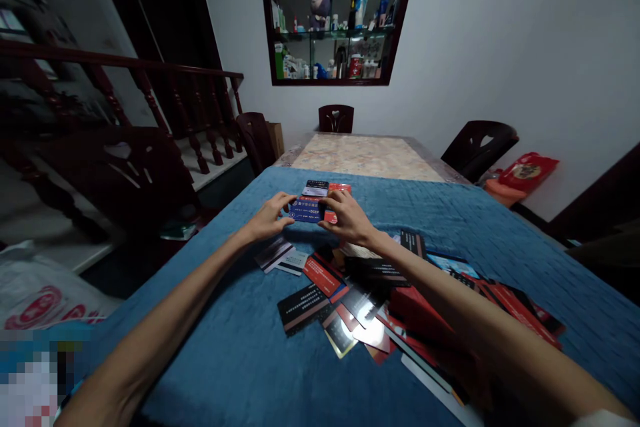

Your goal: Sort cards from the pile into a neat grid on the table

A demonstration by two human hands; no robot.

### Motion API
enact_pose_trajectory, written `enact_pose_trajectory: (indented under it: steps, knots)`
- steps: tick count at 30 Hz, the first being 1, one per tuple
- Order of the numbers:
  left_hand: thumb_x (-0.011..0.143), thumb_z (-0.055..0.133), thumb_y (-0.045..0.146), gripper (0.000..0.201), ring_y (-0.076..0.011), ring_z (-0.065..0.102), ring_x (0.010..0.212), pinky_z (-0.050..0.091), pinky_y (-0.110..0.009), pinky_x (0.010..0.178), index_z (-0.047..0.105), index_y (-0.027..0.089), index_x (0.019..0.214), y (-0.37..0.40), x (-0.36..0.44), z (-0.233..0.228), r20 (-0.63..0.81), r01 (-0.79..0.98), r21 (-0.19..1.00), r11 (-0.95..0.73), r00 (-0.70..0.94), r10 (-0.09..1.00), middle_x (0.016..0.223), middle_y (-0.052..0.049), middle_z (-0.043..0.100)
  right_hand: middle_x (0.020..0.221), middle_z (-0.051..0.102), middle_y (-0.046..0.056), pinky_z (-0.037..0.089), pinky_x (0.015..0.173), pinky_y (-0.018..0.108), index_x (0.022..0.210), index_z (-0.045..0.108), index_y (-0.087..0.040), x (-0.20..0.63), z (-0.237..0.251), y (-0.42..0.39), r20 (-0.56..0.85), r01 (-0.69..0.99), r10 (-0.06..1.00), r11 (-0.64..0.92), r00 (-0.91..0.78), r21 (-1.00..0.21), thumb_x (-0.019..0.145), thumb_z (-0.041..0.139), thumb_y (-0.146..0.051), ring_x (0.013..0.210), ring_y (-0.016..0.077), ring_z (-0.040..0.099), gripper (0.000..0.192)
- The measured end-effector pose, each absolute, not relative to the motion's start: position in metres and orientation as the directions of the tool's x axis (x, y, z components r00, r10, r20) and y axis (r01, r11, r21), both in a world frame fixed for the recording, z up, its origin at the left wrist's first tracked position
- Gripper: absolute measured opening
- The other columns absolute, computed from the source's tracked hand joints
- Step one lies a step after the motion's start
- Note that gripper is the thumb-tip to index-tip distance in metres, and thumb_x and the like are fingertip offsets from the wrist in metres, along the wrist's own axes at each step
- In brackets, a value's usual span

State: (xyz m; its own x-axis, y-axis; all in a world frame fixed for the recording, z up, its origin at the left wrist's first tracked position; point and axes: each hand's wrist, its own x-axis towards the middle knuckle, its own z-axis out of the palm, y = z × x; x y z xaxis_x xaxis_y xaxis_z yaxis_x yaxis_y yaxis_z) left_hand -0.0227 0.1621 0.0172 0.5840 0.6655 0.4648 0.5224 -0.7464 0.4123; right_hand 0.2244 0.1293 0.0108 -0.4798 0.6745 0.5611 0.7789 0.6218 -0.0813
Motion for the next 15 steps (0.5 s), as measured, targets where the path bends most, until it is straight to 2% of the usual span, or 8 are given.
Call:
enact_pose_trajectory:
  steps: [7, 15]
  knots:
    - [0.072, 0.067, 0.019, 0.050, -0.0179, 0.058, 0.084, 0.052, -0.031, 0.078, 0.060, 0.015, 0.121, 0.197, -0.025, -0.003, 0.452, 0.546, 0.439, -0.713, 0.551, 0.701, 0.100, -0.005, 0.059, 0.116, 0.059, 0.013, 0.043, 0.093, 0.040, 0.122, 0.062, -0.013, 0.215, 0.001, 0.161, 0.447, 0.831, 0.776, 0.544, -0.446, -0.116, 0.079, 0.074, -0.034, 0.106, 0.0253, 0.052, 0.050]
    - [0.073, 0.064, 0.019, 0.049, -0.0209, 0.060, 0.090, 0.050, -0.036, 0.088, 0.060, 0.013, 0.121, 0.217, -0.019, -0.016, 0.321, 0.630, 0.411, -0.659, 0.577, 0.751, 0.103, -0.007, 0.060, 0.122, 0.057, 0.013, 0.043, 0.094, 0.039, 0.120, 0.064, -0.018, 0.213, -0.013, 0.177, 0.312, 0.874, 0.860, 0.463, -0.403, -0.149, 0.082, 0.069, -0.040, 0.116, 0.0282, 0.048, 0.045]
